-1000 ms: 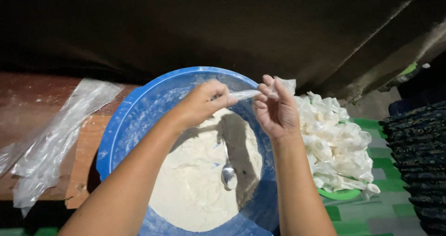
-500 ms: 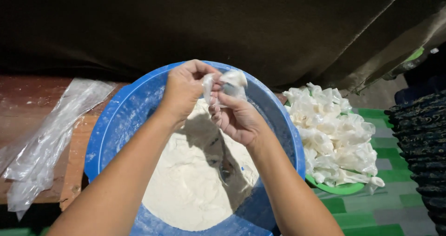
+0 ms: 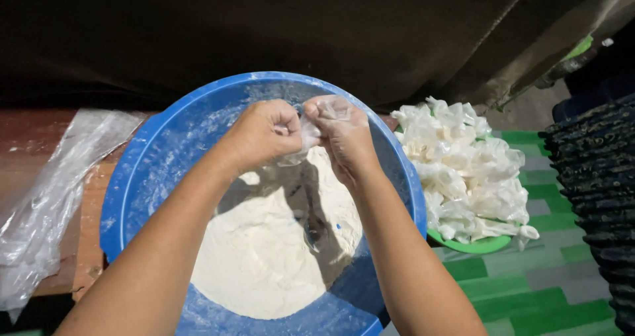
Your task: Scooping white powder from a large blue bowl into small individual plastic bags using a spoon.
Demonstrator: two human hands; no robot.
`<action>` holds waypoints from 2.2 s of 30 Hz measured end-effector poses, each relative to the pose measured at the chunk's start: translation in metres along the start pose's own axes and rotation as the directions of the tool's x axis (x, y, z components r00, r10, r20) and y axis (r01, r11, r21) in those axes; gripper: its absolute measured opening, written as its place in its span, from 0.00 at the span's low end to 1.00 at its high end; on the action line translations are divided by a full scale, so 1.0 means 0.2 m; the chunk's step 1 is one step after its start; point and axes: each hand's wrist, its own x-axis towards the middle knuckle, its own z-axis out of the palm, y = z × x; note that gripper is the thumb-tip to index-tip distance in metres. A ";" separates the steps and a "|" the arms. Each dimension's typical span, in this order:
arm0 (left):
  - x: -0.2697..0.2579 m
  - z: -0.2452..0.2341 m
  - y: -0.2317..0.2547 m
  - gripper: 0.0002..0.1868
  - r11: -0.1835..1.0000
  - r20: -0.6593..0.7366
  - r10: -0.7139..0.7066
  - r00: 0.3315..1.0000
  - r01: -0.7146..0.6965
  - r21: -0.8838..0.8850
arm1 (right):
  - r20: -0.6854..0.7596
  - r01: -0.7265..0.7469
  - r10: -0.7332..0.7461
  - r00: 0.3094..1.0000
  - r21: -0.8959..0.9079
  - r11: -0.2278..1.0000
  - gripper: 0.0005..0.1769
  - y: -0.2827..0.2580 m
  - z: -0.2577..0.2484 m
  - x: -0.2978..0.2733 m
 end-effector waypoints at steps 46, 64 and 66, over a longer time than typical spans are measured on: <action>-0.02 0.11 0.05 0.09 0.994 -0.463 -0.103 0.880 0.070 -0.089 | 0.381 0.629 -0.532 0.756 -0.648 0.430 0.08 -0.11 -0.01 -0.14; -0.04 0.14 0.09 0.18 0.858 -0.208 -0.069 0.976 -0.048 -0.511 | 0.251 0.552 -0.497 0.831 -0.493 0.673 0.05 -0.03 -0.09 0.02; -0.04 0.12 0.12 0.27 0.763 -0.034 -0.280 0.959 0.201 -0.614 | 0.270 0.619 -0.588 0.763 -0.568 0.542 0.08 -0.09 -0.05 -0.05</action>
